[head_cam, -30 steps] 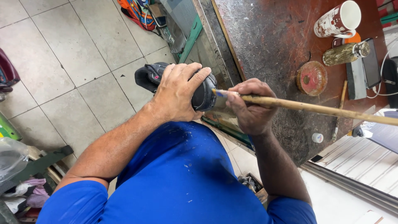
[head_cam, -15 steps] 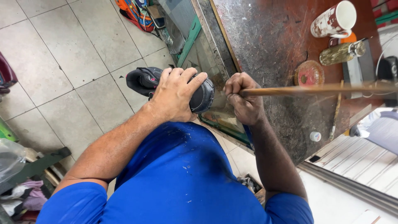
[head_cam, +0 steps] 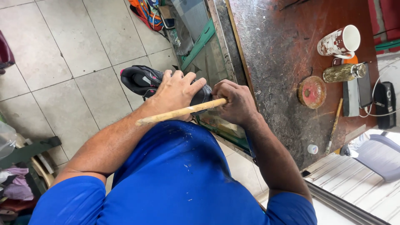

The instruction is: Applying a liquid substance to the sole of a shoe using a brush at a repair bench

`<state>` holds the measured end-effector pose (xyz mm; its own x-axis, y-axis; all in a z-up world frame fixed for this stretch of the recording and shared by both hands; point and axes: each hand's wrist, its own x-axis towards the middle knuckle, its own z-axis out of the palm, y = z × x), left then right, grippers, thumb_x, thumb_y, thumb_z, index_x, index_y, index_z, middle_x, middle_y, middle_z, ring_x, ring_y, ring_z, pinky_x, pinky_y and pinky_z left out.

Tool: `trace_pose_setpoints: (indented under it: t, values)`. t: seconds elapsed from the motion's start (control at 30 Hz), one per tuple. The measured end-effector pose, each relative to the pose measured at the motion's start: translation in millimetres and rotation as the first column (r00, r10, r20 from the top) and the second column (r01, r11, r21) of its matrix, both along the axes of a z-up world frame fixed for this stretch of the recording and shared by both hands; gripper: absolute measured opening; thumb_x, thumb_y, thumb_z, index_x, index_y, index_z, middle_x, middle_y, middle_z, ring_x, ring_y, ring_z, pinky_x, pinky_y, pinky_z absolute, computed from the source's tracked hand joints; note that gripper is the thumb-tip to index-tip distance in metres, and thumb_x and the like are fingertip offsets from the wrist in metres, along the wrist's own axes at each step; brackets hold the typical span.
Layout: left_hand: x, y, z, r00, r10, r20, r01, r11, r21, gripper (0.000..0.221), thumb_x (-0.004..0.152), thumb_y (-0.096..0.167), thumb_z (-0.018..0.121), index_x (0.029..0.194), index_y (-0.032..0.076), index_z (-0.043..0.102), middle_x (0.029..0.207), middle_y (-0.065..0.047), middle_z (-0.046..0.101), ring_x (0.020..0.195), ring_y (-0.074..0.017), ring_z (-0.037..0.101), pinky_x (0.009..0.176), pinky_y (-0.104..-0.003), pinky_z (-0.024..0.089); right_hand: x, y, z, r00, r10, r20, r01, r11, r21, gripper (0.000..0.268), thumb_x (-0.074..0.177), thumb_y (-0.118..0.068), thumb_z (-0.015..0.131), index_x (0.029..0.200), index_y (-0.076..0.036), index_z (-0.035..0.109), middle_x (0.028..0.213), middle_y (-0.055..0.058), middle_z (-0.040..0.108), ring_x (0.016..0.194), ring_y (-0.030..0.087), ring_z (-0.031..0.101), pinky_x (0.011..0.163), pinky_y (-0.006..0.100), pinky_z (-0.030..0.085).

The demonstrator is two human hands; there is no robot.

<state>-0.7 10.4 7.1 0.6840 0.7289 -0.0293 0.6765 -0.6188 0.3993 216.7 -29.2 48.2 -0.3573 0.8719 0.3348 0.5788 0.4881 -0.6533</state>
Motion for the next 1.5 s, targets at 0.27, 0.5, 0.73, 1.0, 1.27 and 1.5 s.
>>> trace_pose_setpoints:
  t: [0.27, 0.5, 0.73, 1.0, 1.27, 1.5]
  values:
    - [-11, -1, 25, 0.997, -0.029, -0.067, 0.017, 0.985, -0.17, 0.103, 0.046, 0.034, 0.09, 0.14, 0.02, 0.049, 0.121, -0.008, 0.058, 0.11, -0.0375, 0.06, 0.098, -0.059, 0.039, -13, 2, -26, 0.997, -0.02, -0.072, 0.023, 0.999, 0.028, 0.026, 0.068, -0.002, 0.068, 0.07, -0.016, 0.046, 0.074, 0.005, 0.059, 0.058, 0.036, 0.056, 0.052, 0.034, 0.045]
    - [-19, -3, 29, 1.0, -0.004, -0.008, 0.003, 0.993, -0.12, 0.103, 0.046, 0.035, 0.088, 0.141, 0.023, 0.05, 0.121, -0.01, 0.058, 0.109, -0.0376, 0.061, 0.096, -0.054, 0.041, -13, -9, -42, 0.978, -0.119, -0.172, 0.119, 0.993, -0.011, 0.025, 0.071, 0.003, 0.059, 0.066, -0.013, 0.041, 0.064, 0.012, 0.045, 0.053, 0.038, 0.049, 0.047, 0.035, 0.037]
    - [-66, 21, 12, 0.976, 0.194, 0.101, -0.199, 0.979, 0.038, 0.115, 0.04, 0.046, 0.083, 0.146, 0.022, 0.047, 0.127, -0.008, 0.055, 0.111, -0.0406, 0.061, 0.095, -0.055, 0.042, 10, -27, -38, 0.688, -0.287, -0.666, 0.026, 0.927, -0.373, 0.036, 0.081, 0.012, 0.061, 0.071, -0.015, 0.039, 0.07, 0.012, 0.059, 0.049, 0.019, 0.059, 0.045, 0.026, 0.039]
    - [-45, 17, 34, 0.962, 0.091, 0.257, -0.11, 0.992, 0.059, 0.113, 0.04, 0.042, 0.083, 0.146, 0.018, 0.05, 0.132, -0.011, 0.056, 0.118, -0.0403, 0.058, 0.102, -0.058, 0.04, 10, -6, 34, 0.75, -0.094, -0.655, -0.006, 0.989, -0.149, 0.032, 0.099, -0.023, 0.062, 0.082, 0.005, 0.061, 0.088, 0.027, 0.064, 0.081, 0.027, 0.065, 0.054, 0.028, 0.056]
    - [-32, 19, 33, 0.959, 0.049, 0.278, -0.068, 0.996, 0.059, 0.114, 0.04, 0.04, 0.084, 0.146, 0.018, 0.051, 0.132, -0.012, 0.057, 0.116, -0.0404, 0.059, 0.102, -0.061, 0.04, -4, 16, 23, 0.763, 0.043, -0.645, -0.052, 0.999, 0.006, 0.025, 0.089, -0.001, 0.081, 0.089, 0.007, 0.057, 0.096, 0.028, 0.068, 0.093, 0.033, 0.068, 0.064, 0.032, 0.063]
    - [-29, 22, 33, 0.95, 0.042, 0.308, -0.071, 0.994, 0.083, 0.111, 0.039, 0.04, 0.083, 0.143, 0.017, 0.053, 0.127, -0.011, 0.058, 0.111, -0.0394, 0.062, 0.096, -0.054, 0.044, -5, 12, 21, 0.698, -0.069, -0.713, -0.014, 0.994, -0.109, 0.024, 0.095, -0.011, 0.078, 0.09, 0.0, 0.057, 0.092, 0.022, 0.068, 0.083, 0.021, 0.069, 0.06, 0.026, 0.063]
